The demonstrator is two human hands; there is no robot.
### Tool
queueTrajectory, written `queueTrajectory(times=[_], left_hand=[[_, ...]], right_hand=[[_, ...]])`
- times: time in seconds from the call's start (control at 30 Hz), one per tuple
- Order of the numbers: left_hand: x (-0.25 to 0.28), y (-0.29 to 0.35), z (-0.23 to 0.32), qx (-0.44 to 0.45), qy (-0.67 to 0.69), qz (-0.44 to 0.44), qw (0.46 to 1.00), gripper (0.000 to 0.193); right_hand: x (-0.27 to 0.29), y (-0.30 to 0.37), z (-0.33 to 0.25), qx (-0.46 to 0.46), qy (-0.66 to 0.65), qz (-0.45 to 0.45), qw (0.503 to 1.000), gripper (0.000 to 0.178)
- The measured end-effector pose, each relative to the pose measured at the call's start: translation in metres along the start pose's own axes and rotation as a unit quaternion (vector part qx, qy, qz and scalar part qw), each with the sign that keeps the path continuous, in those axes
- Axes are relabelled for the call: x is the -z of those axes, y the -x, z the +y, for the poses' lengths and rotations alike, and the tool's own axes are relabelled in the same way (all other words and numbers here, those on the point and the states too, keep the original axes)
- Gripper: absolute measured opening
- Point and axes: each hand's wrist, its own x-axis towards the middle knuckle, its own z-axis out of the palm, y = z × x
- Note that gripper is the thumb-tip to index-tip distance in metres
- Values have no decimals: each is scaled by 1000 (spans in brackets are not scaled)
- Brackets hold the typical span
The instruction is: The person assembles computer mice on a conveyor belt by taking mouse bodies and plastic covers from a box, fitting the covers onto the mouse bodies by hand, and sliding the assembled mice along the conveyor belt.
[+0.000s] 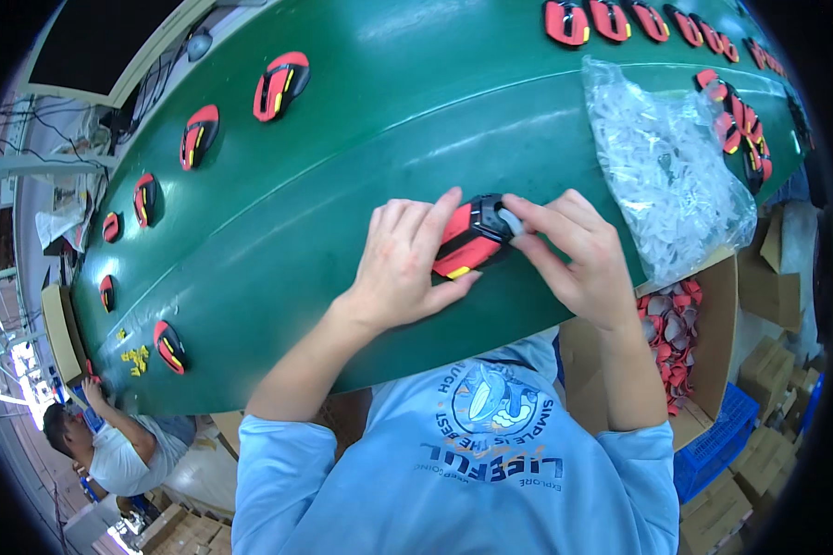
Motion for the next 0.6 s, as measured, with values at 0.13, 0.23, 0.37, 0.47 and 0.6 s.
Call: queueTrajectory(times=[0.13,0.23,0.37,0.47,0.6], left_hand=[[-7,11,12,12,36,21,999,95],[-4,8,10,-2,25,-3,1000,91],[-6,6,6,-34,-1,-12,999,89],[-11,8,2,-24,11,-3,1000,90],[-18,8,1,2,38,34,999,92]], right_hand=[[-22,5,18,-16,-47,-34,998,19],[-16,0,24,8,-11,-36,999,15],[-15,1,20,14,19,-39,999,13],[-19,2,15,-7,-13,-48,999,12],[-17,5,12,-36,-21,-1,999,11]])
